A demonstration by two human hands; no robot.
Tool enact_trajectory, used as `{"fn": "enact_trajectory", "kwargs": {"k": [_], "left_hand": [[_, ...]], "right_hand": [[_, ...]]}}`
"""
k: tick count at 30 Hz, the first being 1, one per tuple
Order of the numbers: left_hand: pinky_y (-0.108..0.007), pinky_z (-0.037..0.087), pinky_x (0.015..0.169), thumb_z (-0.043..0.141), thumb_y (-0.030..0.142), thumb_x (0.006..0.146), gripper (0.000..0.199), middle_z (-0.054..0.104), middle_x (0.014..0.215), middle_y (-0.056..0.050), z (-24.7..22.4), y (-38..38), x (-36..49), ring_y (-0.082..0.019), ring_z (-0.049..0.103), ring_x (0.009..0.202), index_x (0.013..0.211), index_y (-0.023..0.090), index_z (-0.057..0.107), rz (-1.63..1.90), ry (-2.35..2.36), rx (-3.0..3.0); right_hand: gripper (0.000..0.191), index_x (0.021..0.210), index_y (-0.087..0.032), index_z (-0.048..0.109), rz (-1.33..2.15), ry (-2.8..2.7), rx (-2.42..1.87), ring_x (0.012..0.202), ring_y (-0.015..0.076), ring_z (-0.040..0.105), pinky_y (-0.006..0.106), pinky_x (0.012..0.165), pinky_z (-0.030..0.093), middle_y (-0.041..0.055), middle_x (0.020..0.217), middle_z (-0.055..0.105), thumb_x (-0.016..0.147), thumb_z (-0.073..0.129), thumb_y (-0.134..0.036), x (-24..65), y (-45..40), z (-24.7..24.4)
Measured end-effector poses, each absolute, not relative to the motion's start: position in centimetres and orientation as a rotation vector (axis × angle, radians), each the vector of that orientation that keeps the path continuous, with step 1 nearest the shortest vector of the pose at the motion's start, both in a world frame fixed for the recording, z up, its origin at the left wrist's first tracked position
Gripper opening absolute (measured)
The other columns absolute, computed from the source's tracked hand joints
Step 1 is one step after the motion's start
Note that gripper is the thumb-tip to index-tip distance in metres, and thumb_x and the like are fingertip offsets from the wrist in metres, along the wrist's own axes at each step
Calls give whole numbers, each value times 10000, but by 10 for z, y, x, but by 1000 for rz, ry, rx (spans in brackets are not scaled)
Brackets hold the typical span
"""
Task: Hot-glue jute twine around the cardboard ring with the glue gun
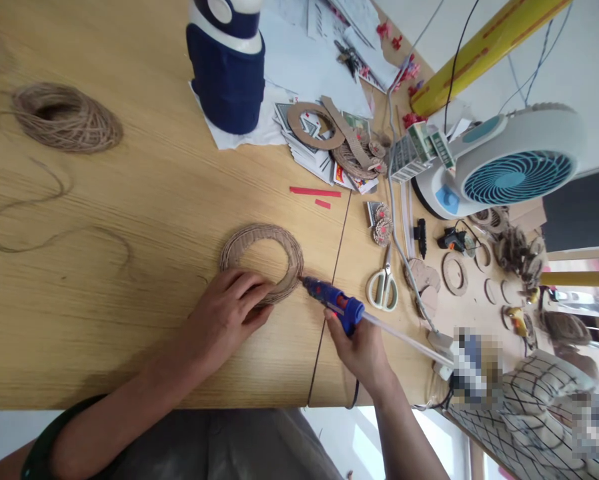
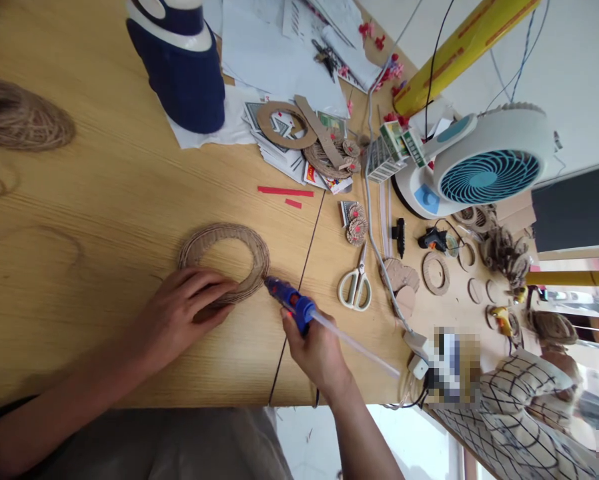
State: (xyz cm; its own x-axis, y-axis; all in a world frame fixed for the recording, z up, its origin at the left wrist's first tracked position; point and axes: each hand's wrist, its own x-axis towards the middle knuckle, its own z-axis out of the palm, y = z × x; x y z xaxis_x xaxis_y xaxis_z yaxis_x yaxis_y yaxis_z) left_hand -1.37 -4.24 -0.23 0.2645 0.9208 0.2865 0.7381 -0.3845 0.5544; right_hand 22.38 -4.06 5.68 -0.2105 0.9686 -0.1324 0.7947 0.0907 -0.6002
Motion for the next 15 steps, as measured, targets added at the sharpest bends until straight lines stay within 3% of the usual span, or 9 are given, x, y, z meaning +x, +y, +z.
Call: {"fn": "enact_trajectory", "kwargs": {"k": [5, 10, 15], "left_hand": [[-410, 496, 921, 607, 207, 930, 213, 650, 1056, -53, -3, -43, -15, -242, 563, 1024, 1141, 189, 633, 829, 1497, 2222], [-410, 490, 919, 633, 193, 914, 242, 651, 1074, -57, -5, -43, -16, -247, 561, 1033, 1156, 187, 624, 828, 1503, 2247], [-407, 496, 900, 620, 210, 929, 205, 653, 1071, -53, -4, -43, -15, -245, 561, 1021, 1133, 191, 620, 832, 1497, 2247]], "right_hand": [[210, 782, -208, 571, 867, -2181, -1688, 473, 129, 506, 235, 452, 368, -6, 592, 583, 942, 545, -342, 223, -35, 59], [201, 870, -195, 607, 725, -2153, -1679, 541, 158, 565, 251, 507, 420, 26, 656, 634, 945, 538, -368, 228, -23, 58], [186, 832, -201, 590, 805, -2230, -1677, 490, 141, 528, 246, 479, 389, -1, 602, 595, 947, 552, -342, 230, -24, 60]]}}
